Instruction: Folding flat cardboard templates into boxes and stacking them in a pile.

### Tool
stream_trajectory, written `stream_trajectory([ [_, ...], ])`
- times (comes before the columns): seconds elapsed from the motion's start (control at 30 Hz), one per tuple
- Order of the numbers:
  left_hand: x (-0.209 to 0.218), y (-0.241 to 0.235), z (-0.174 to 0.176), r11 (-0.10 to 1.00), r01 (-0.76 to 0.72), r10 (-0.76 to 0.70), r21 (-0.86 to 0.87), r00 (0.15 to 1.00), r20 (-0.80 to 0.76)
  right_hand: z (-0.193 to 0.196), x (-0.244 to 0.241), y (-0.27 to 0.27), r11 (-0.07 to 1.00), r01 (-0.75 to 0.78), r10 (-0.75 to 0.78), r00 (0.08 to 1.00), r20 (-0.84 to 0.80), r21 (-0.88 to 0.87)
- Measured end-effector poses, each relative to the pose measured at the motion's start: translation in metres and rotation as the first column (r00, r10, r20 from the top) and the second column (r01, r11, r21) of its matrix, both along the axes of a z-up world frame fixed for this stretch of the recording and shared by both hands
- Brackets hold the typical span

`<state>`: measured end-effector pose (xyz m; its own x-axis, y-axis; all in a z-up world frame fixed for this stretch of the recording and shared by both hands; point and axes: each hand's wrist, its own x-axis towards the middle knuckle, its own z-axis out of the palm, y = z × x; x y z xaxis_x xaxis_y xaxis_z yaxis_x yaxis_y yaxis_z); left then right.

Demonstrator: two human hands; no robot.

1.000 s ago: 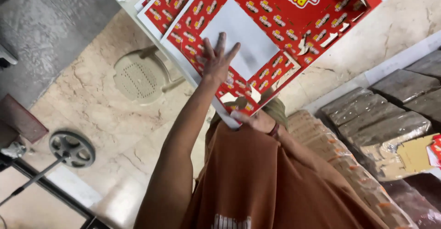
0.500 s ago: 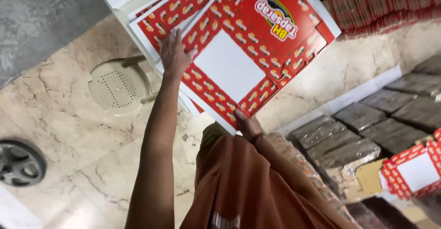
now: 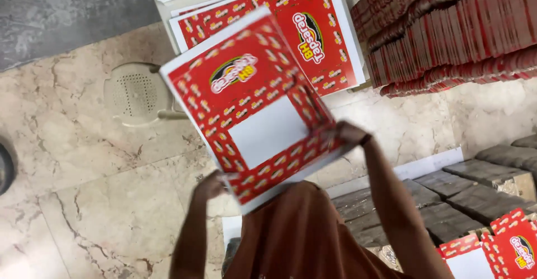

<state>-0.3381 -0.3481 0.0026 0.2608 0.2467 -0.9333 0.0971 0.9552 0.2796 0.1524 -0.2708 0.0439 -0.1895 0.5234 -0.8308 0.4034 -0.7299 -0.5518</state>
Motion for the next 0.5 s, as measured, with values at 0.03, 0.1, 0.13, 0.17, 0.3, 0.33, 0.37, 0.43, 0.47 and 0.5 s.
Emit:
stream_trajectory([
  [0.03,0.015,-0.031,-0.033,0.981,-0.182,0.189,-0.068,0.973,0.13,-0.031,0.032,0.013,0.966,0.253,-0.245,0.96,-0.136,0.049],
  [0.1,0.081,-0.035,-0.013,0.928,-0.34,0.369,-0.152,0.896,0.247,-0.019,0.059,0.035,0.864,0.499,-0.466,0.841,-0.276,0.063],
  [0.13,0.134,-0.016,0.051,0.888,-0.438,0.46,-0.141,0.835,0.302,0.026,0.058,0.042,0.742,0.67,-0.605,0.655,-0.453,-0.023],
  [0.17,0.173,-0.012,0.13,0.836,-0.531,0.543,-0.138,0.76,0.357,0.071,0.056,0.049,0.596,0.79,-0.691,0.414,-0.593,-0.143],
  [0.3,0.236,0.006,0.082,0.828,-0.535,0.556,-0.167,0.745,0.37,-0.13,0.052,-0.05,0.673,0.739,-0.673,0.621,-0.403,0.016],
  [0.33,0.253,-0.003,0.012,0.851,-0.495,0.522,-0.176,0.758,0.392,-0.121,0.024,-0.066,0.749,0.657,-0.625,0.745,-0.234,0.09],
  [0.37,0.271,-0.018,-0.053,0.872,-0.454,0.488,-0.183,0.769,0.413,-0.113,-0.003,-0.082,0.817,0.558,-0.557,0.829,-0.049,0.145],
  [0.43,0.261,-0.022,-0.102,0.879,-0.399,0.477,-0.261,0.722,0.501,-0.067,-0.016,-0.068,0.74,0.656,-0.648,0.755,-0.103,0.149],
  [0.47,0.246,-0.052,-0.122,0.864,-0.318,0.495,-0.392,0.684,0.536,-0.043,-0.031,-0.09,0.652,0.754,-0.746,0.656,-0.114,0.076],
  [0.5,0.245,-0.055,-0.122,0.859,-0.325,0.502,-0.395,0.685,0.528,-0.043,-0.026,-0.072,0.657,0.751,-0.743,0.66,-0.113,0.067],
])
